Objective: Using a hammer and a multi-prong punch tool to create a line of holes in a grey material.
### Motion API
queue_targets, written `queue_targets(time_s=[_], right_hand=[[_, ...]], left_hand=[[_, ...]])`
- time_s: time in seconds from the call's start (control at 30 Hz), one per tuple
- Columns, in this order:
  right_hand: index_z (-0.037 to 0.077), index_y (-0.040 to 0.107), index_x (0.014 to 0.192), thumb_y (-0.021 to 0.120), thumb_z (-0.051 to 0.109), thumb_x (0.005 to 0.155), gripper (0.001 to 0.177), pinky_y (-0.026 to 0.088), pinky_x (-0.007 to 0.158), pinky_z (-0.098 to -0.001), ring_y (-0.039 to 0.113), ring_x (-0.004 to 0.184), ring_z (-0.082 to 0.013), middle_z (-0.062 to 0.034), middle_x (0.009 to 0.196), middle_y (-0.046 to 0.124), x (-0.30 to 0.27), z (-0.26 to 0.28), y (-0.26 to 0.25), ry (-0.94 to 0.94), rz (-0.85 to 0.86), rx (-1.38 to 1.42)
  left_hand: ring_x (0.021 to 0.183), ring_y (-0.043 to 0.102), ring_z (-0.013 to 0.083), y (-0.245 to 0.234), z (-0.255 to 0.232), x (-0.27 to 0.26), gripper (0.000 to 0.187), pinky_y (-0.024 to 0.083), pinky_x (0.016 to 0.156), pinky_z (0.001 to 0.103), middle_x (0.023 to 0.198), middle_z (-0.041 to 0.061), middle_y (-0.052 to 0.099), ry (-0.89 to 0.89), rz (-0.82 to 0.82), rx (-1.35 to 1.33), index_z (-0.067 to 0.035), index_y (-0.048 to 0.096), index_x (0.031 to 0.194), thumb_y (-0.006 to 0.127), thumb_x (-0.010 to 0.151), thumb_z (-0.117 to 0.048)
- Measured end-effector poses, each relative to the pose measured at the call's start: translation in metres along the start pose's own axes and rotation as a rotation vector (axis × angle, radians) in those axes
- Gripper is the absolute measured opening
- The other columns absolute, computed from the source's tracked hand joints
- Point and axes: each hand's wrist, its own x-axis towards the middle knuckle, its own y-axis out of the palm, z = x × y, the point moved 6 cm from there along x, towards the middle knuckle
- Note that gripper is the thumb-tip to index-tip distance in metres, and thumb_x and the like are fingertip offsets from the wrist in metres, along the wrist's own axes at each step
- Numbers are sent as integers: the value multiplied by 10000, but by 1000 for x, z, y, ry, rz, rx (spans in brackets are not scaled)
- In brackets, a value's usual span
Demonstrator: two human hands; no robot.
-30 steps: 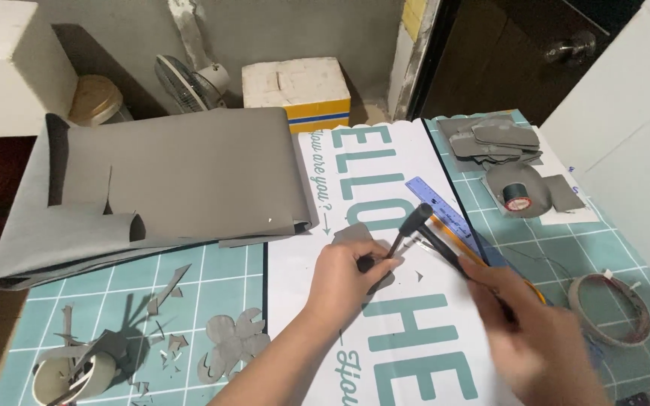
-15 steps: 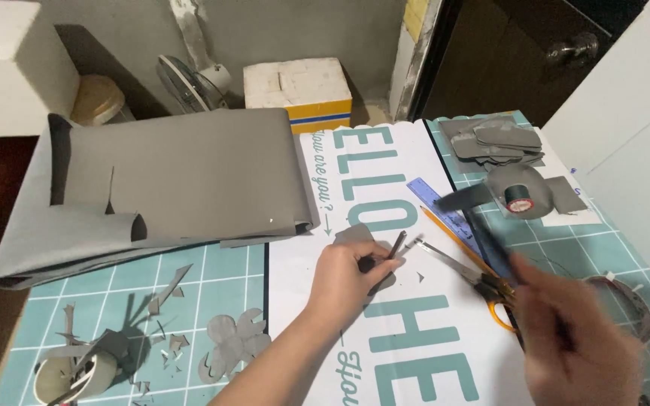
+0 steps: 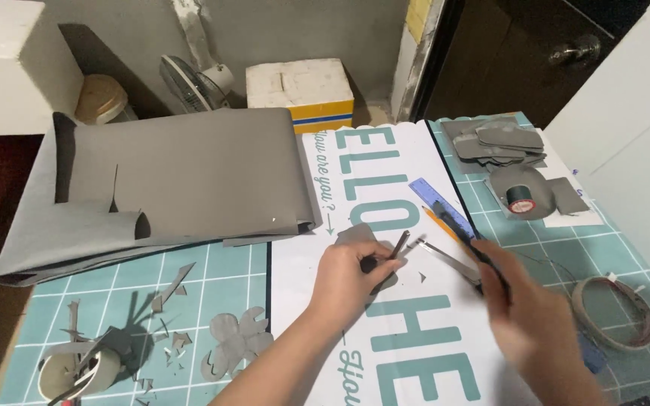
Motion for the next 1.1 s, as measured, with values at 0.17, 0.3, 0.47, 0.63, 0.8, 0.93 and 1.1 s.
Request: queue_targets(time_s=[0.17,0.3,0.47,0.63,0.8,0.93,1.1], right_hand=[[459,499,1444,445,402,1006,446,529,822,-493,704,929,-321,-79,931,760,11,-5,38,-25,77,-70],[349,526,1411,442,343,1005,415,530,913,-508,630,1153,-269,54,1213,734,17,-4,51,-149,44,-77],[307,623,1261,552,447,977,324,481,844,-571,564,1100,-383,-26,1225,593,7,28,33,-484,-292,-62],[211,686,1178,602,395,924,324,493,777,-331,635,791,-142,33,988,708,18,76,22,-365,123,415],[225,735,979,539,418,1016,278,594,693,-334,750,743,-200,54,693,760,37,48,40,-419,-123,179],[68,727,958,608,186,1033,184,594,640,-317,761,681,-234,-51,702,755,33,35,18,-534,-374,710],[123,757,975,672,246,1019,156,591,674,-301,766,720,-219,-3,686,748,19,44,19,-494,-467,675]], left_hand=[[718,732,93,2,-1,0,191,614,737,206,1019,-22,812,18,-9,-2,-79,802,948,812,843,-237],[718,746,92,3,6,4,170,583,736,208,1014,-45,816,51,-11,59,-112,794,924,802,854,-267],[780,732,127,6,2,6,171,568,754,259,981,-24,811,248,-33,172,-113,783,923,781,870,-276],[888,667,217,10,0,3,124,531,770,326,916,21,758,552,-72,272,-100,763,928,768,896,-219],[1180,608,304,-11,-47,-19,201,549,972,408,1054,110,744,684,-302,443,-65,786,985,819,857,-217],[1259,457,435,-23,-25,-12,749,420,1113,559,1346,246,441,483,-421,101,14,436,1426,814,866,-310],[1284,602,411,5,14,6,686,529,1067,478,1289,282,636,95,-138,-140,65,560,1373,742,914,-410]])
